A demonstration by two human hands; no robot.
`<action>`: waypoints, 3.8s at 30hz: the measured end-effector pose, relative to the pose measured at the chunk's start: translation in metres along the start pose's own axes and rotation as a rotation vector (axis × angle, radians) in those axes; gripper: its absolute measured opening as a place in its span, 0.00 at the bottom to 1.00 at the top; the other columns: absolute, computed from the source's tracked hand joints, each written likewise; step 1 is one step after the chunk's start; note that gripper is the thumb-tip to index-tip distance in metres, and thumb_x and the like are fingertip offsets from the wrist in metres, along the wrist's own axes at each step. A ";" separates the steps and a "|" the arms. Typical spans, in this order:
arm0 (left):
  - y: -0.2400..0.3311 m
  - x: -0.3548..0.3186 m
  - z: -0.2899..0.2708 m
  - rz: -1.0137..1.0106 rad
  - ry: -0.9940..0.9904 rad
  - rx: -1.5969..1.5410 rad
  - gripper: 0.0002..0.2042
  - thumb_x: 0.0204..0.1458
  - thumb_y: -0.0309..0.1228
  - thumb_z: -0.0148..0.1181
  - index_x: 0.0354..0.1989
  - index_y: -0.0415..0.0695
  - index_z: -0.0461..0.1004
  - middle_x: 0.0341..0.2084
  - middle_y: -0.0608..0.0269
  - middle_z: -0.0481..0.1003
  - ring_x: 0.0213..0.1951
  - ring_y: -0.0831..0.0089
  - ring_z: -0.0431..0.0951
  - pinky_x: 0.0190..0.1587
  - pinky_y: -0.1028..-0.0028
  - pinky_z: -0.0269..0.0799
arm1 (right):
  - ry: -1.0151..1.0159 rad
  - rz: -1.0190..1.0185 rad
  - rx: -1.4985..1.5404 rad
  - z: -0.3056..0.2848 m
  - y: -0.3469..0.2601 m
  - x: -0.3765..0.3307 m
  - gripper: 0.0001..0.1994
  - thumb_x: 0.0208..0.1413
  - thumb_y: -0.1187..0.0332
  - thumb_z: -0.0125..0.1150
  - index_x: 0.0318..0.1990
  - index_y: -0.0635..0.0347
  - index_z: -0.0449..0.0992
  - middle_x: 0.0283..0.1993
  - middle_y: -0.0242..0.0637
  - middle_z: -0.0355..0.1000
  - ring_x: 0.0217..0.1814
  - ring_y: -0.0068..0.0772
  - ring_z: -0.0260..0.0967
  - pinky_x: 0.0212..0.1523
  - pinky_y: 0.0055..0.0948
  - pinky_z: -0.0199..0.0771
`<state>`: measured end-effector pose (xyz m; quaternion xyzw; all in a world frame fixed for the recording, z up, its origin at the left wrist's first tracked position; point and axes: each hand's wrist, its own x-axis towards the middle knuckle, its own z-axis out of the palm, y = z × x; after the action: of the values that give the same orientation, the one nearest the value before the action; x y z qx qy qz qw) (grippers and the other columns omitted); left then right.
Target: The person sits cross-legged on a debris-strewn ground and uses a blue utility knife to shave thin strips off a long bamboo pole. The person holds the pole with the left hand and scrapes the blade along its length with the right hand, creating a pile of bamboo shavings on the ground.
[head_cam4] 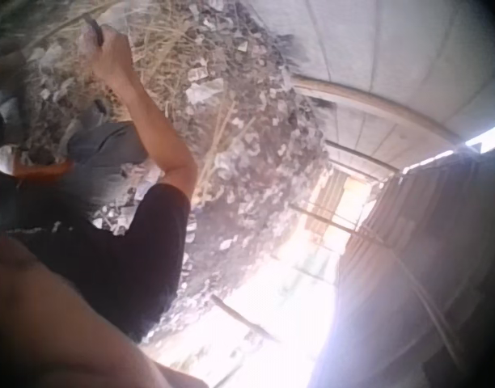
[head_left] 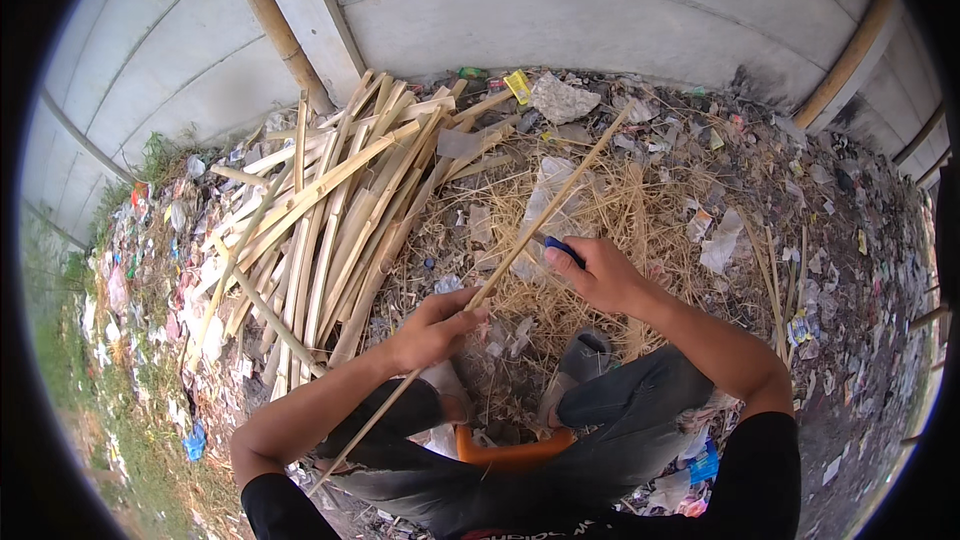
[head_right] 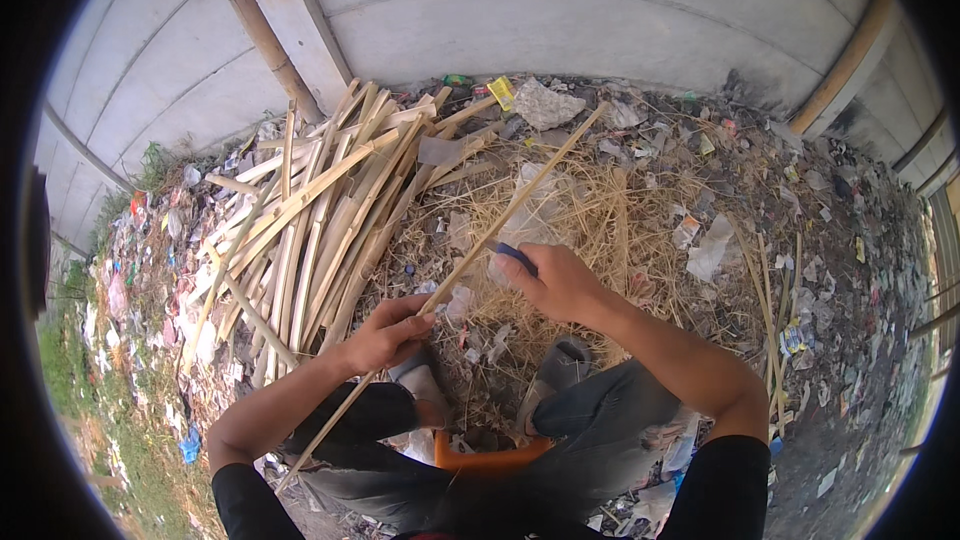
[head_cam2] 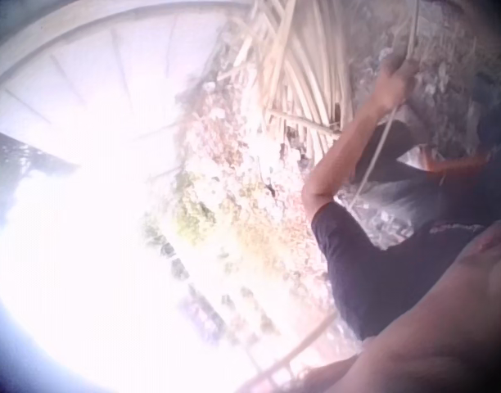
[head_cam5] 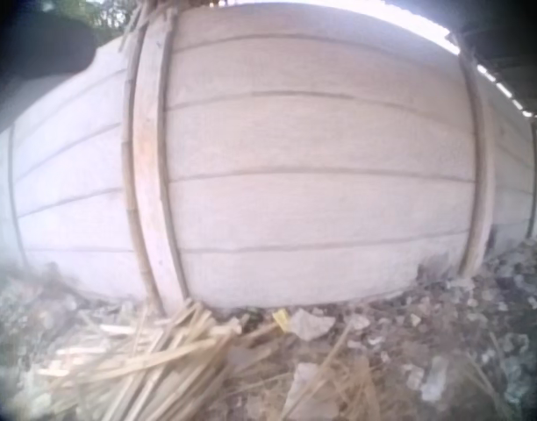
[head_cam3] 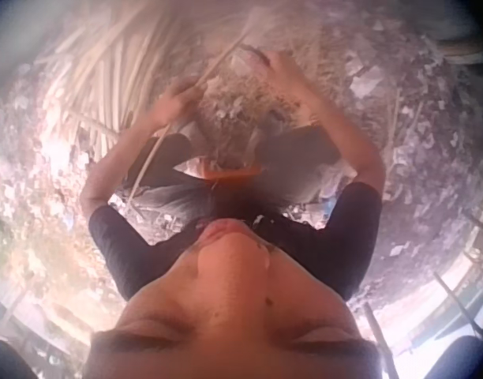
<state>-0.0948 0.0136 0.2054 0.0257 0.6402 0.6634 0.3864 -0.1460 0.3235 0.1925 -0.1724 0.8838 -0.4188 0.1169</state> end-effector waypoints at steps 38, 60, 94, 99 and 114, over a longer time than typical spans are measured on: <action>-0.208 -0.305 0.098 0.574 0.624 -0.232 0.30 0.72 0.40 0.53 0.74 0.31 0.59 0.20 0.75 0.63 0.16 0.88 0.59 0.19 0.82 0.53 | 0.513 -0.309 -0.080 -0.058 -0.222 -0.310 0.22 0.76 0.48 0.52 0.46 0.61 0.74 0.29 0.24 0.61 0.22 0.13 0.46 0.23 0.21 0.46; -0.144 -0.165 0.095 0.303 0.567 -0.264 0.26 0.73 0.34 0.51 0.76 0.36 0.60 0.20 0.78 0.61 0.17 0.87 0.58 0.21 0.81 0.52 | 0.048 -0.198 0.275 0.034 -0.083 -0.100 0.24 0.73 0.49 0.57 0.37 0.65 0.78 0.22 0.31 0.64 0.26 0.23 0.58 0.28 0.33 0.60; -0.165 -0.089 0.087 0.330 0.421 0.255 0.24 0.72 0.32 0.53 0.72 0.34 0.63 0.47 0.48 0.76 0.51 0.66 0.76 0.53 0.69 0.70 | 0.097 -0.059 -0.319 0.146 -0.021 -0.074 0.31 0.70 0.39 0.52 0.38 0.62 0.82 0.22 0.52 0.76 0.27 0.63 0.77 0.31 0.54 0.77; -0.204 -0.097 0.093 0.318 0.311 0.239 0.24 0.73 0.33 0.52 0.74 0.38 0.62 0.29 0.71 0.70 0.31 0.83 0.68 0.34 0.78 0.66 | 0.117 0.018 -0.237 0.118 0.010 -0.068 0.29 0.69 0.42 0.56 0.34 0.64 0.81 0.21 0.53 0.75 0.27 0.63 0.77 0.30 0.53 0.76; -0.259 -0.172 0.046 0.150 0.109 0.451 0.24 0.71 0.36 0.57 0.70 0.38 0.69 0.52 0.46 0.83 0.55 0.61 0.84 0.58 0.66 0.75 | 0.931 0.577 0.005 -0.009 0.241 -0.123 0.38 0.73 0.36 0.45 0.24 0.65 0.72 0.18 0.38 0.63 0.21 0.38 0.61 0.30 0.43 0.62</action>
<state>0.1743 -0.0725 0.0674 0.1230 0.7885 0.5308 0.2852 -0.0864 0.5218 0.0171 0.2807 0.8527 -0.4037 -0.1761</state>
